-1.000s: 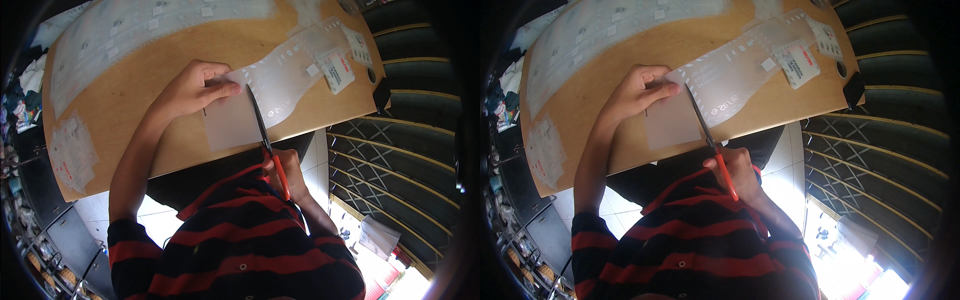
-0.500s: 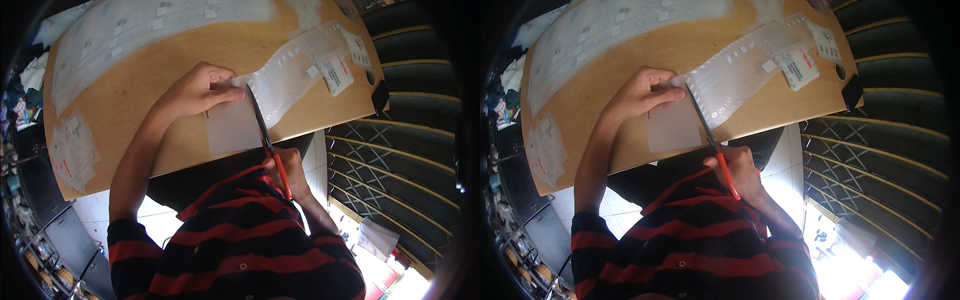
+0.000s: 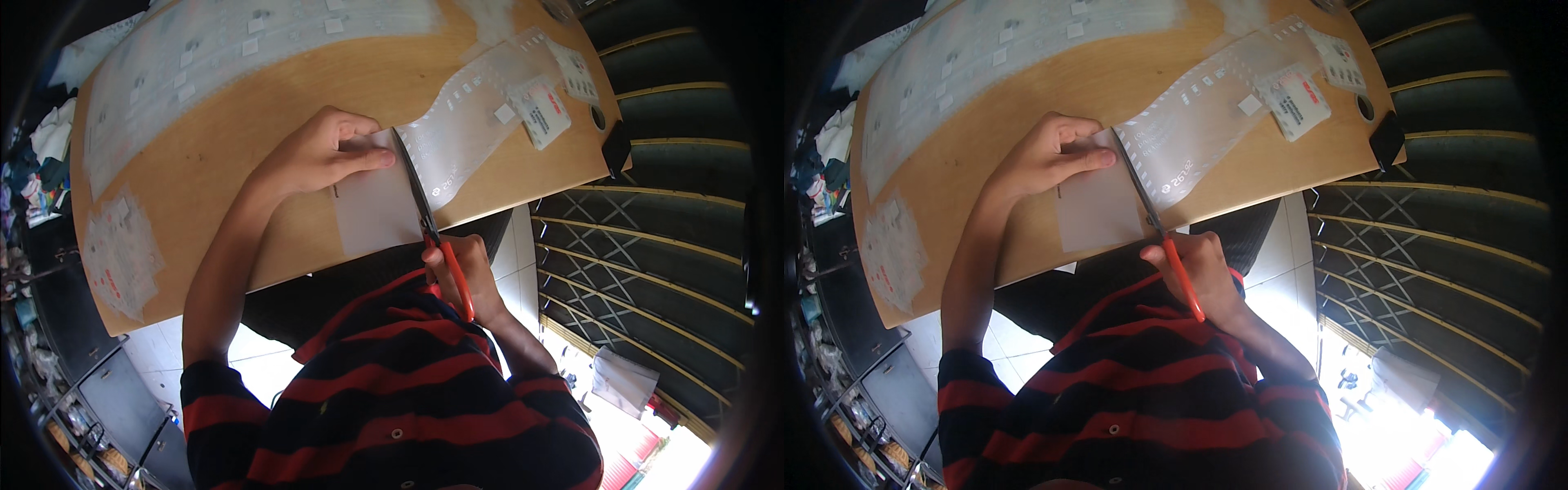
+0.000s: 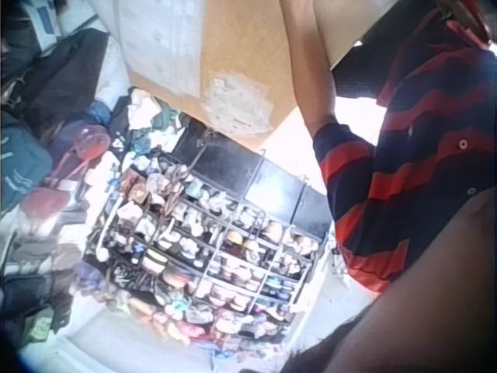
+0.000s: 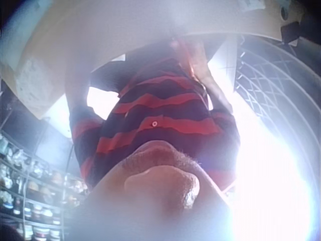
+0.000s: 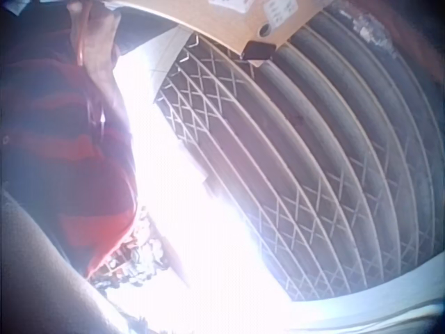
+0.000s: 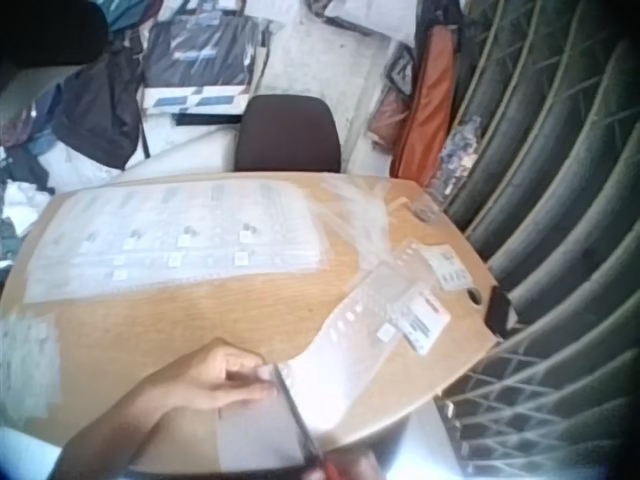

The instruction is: The person uses red-handled scissors to cut a large sheet of printed paper into smaller rectangular pieces on a wooden table. They repeatedly position the paper, make straight cuts, and separate the resulting pieces.

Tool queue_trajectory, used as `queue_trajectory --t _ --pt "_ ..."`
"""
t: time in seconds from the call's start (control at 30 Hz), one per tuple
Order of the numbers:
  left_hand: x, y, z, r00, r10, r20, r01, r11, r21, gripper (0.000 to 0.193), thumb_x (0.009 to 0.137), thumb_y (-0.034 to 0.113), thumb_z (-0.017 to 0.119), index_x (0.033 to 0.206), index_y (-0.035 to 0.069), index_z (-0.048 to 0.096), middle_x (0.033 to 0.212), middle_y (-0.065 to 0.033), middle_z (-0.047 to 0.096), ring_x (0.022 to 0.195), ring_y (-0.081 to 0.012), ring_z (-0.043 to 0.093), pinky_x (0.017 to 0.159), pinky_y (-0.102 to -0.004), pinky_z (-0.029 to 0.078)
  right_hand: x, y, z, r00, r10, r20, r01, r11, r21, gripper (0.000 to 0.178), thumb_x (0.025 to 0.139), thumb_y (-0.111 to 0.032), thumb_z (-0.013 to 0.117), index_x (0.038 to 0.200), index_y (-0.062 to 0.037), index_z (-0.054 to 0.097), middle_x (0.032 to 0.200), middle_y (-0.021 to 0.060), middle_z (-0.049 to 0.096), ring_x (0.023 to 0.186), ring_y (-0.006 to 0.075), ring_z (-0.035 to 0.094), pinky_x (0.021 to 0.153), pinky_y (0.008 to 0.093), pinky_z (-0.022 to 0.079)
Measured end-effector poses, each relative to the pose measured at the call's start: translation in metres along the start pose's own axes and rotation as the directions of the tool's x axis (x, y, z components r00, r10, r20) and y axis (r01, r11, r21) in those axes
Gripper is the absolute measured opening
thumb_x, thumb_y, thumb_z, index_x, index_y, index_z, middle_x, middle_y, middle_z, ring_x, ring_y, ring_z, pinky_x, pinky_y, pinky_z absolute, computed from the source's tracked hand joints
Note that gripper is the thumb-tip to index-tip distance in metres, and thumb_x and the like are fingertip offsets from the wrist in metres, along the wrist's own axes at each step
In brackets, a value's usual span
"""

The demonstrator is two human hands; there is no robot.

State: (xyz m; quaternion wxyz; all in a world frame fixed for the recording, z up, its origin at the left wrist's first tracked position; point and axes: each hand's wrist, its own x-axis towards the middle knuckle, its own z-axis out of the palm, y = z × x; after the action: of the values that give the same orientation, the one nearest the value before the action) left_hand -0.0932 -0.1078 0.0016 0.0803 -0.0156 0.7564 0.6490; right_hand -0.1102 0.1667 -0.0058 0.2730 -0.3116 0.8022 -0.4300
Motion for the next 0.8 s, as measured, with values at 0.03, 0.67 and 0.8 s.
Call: queue_trajectory --t 0.03,0.67,0.8 --pt "0.000 0.001 -0.001 1.000 0.003 -0.004 -0.003 1.000 -0.014 0.027 0.090 0.023 0.074 0.078 0.002 0.061 0.068 0.0015 0.058 0.064 -0.0052 0.052 0.057 -0.0244 0.039 0.001 -0.001 0.000 1.000 -0.002 0.003 0.002 1.000 0.003 0.053 0.093 -0.040 0.067 0.064 0.0021 0.054 0.050 0.0177 0.048 0.046 0.0415 0.044 0.048 0.0407 0.042" --pt "-0.039 0.002 -0.081 0.952 -0.026 -0.306 0.048 0.997 0.064 0.015 0.091 0.017 0.070 0.092 0.003 0.064 0.080 0.0018 0.063 0.071 -0.0042 0.057 0.057 -0.0229 0.042 -0.008 0.010 0.008 0.955 -0.295 0.041 0.287 0.948 0.135 0.033 0.093 -0.024 0.068 0.070 -0.0026 0.059 0.053 0.0079 0.058 0.047 0.0194 0.061 0.047 0.0336 0.047" --pt "0.013 0.040 -0.064 0.863 -0.049 -0.502 0.023 0.998 -0.058 0.013 0.092 0.017 0.069 0.087 0.007 0.061 0.079 0.0017 0.063 0.067 -0.0034 0.055 0.055 -0.0207 0.038 -0.033 0.021 0.007 0.957 -0.247 0.155 0.214 0.955 0.204 0.027 0.093 -0.019 0.066 0.075 -0.0004 0.059 0.061 0.0133 0.063 0.057 0.0283 0.066 0.054 0.0393 0.050"
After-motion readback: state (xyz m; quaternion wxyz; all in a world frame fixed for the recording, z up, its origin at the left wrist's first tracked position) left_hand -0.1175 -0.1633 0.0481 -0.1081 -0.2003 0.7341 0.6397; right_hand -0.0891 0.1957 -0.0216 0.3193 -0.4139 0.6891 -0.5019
